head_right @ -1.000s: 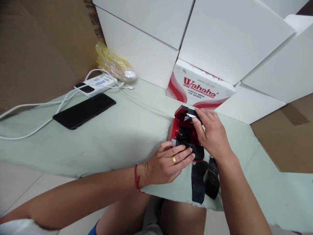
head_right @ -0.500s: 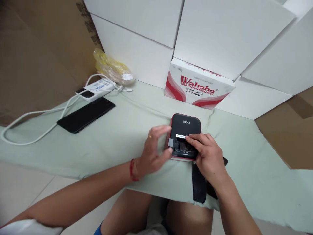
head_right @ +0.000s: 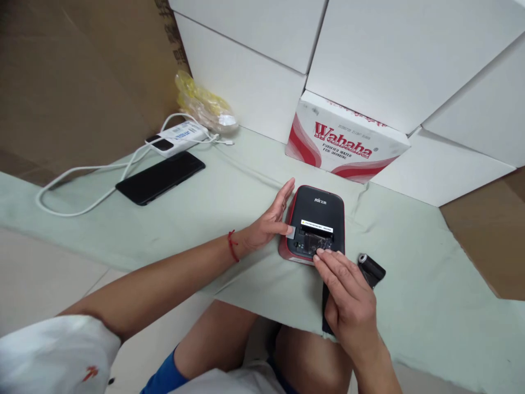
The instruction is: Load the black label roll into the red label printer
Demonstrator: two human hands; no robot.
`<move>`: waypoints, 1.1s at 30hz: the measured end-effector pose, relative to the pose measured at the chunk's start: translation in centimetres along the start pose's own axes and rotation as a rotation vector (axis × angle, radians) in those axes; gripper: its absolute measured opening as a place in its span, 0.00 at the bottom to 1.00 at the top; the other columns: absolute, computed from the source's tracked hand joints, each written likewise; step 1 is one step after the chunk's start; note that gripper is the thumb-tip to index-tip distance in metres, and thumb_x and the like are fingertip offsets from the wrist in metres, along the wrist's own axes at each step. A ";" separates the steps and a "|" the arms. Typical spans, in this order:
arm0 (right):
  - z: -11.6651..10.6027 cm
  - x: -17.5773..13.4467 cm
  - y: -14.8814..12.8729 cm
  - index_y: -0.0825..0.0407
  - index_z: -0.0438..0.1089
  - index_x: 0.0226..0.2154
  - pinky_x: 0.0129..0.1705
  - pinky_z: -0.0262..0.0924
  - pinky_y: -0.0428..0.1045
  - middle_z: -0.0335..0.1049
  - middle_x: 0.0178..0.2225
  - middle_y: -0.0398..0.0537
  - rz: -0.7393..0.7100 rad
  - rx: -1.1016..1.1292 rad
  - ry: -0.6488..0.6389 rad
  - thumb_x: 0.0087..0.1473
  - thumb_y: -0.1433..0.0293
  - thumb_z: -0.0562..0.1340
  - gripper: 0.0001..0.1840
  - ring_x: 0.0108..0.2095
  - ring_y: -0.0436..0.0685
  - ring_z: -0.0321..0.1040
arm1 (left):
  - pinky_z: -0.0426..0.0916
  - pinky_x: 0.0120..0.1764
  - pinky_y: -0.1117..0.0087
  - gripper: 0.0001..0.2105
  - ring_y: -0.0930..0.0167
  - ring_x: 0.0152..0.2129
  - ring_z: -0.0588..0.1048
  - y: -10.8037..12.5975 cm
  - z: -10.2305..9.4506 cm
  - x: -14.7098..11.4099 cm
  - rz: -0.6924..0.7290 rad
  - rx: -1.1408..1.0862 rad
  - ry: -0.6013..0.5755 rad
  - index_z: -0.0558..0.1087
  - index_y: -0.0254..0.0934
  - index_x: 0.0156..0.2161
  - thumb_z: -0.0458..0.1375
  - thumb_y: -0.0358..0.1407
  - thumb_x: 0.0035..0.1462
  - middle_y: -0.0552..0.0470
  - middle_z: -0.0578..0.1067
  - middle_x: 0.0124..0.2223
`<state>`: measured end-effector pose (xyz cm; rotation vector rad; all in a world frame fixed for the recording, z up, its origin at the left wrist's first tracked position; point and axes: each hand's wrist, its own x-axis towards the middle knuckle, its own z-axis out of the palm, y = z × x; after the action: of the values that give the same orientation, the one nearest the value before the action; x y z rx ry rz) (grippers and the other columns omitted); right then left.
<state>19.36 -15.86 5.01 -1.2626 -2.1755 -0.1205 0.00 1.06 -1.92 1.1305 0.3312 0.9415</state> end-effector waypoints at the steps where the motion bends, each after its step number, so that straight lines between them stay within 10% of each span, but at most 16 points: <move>1: 0.1 -0.2 0.0 0.41 0.64 0.72 0.62 0.71 0.65 0.78 0.60 0.54 0.010 0.003 -0.004 0.61 0.87 0.55 0.43 0.61 0.63 0.75 | 0.64 0.68 0.50 0.58 0.52 0.68 0.68 0.1 0.1 0.0 -0.017 -0.017 0.004 0.45 0.55 0.78 0.70 0.34 0.46 0.48 0.55 0.79; 9: -0.8 0.4 0.1 0.45 0.72 0.65 0.62 0.71 0.59 0.80 0.57 0.52 0.015 0.018 -0.014 0.63 0.84 0.56 0.33 0.58 0.60 0.77 | 0.69 0.61 0.58 0.57 0.62 0.56 0.77 0.6 0.4 0.0 -0.096 -0.102 0.029 0.44 0.55 0.78 0.66 0.29 0.47 0.47 0.73 0.66; 13: -2.7 4.1 1.5 0.44 0.74 0.62 0.44 0.76 0.50 0.84 0.50 0.48 0.245 0.026 -0.065 0.69 0.73 0.58 0.22 0.40 0.56 0.84 | 0.66 0.65 0.53 0.53 0.57 0.61 0.73 0.7 0.3 -0.1 -0.088 -0.041 0.029 0.48 0.52 0.77 0.66 0.31 0.49 0.45 0.72 0.68; 20: 1.3 14.5 4.7 0.48 0.79 0.55 0.39 0.69 0.54 0.83 0.51 0.56 0.379 -0.475 -0.803 0.63 0.72 0.62 0.20 0.46 0.68 0.81 | 0.59 0.70 0.50 0.50 0.53 0.71 0.62 0.9 0.4 -0.1 -0.069 0.093 0.075 0.51 0.46 0.76 0.63 0.32 0.48 0.46 0.70 0.69; 24: 2.9 15.9 4.5 0.56 0.79 0.53 0.37 0.66 0.54 0.82 0.48 0.66 0.419 -0.506 -0.861 0.62 0.70 0.63 0.18 0.43 0.69 0.80 | 0.55 0.73 0.49 0.49 0.53 0.72 0.58 1.0 0.4 0.0 -0.099 0.151 0.101 0.54 0.45 0.73 0.64 0.34 0.45 0.45 0.64 0.72; 33: -11.5 9.6 6.9 0.40 0.76 0.58 0.35 0.73 0.58 0.84 0.44 0.52 0.652 -0.194 -0.526 0.60 0.40 0.57 0.34 0.36 0.67 0.79 | 0.63 0.67 0.51 0.47 0.56 0.63 0.67 1.4 0.9 0.1 -0.128 0.097 0.121 0.56 0.42 0.72 0.63 0.34 0.44 0.43 0.68 0.67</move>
<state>26.85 -9.14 18.09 -2.2512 -2.0564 0.3055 -0.06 0.71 -0.28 1.1290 0.5462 0.8893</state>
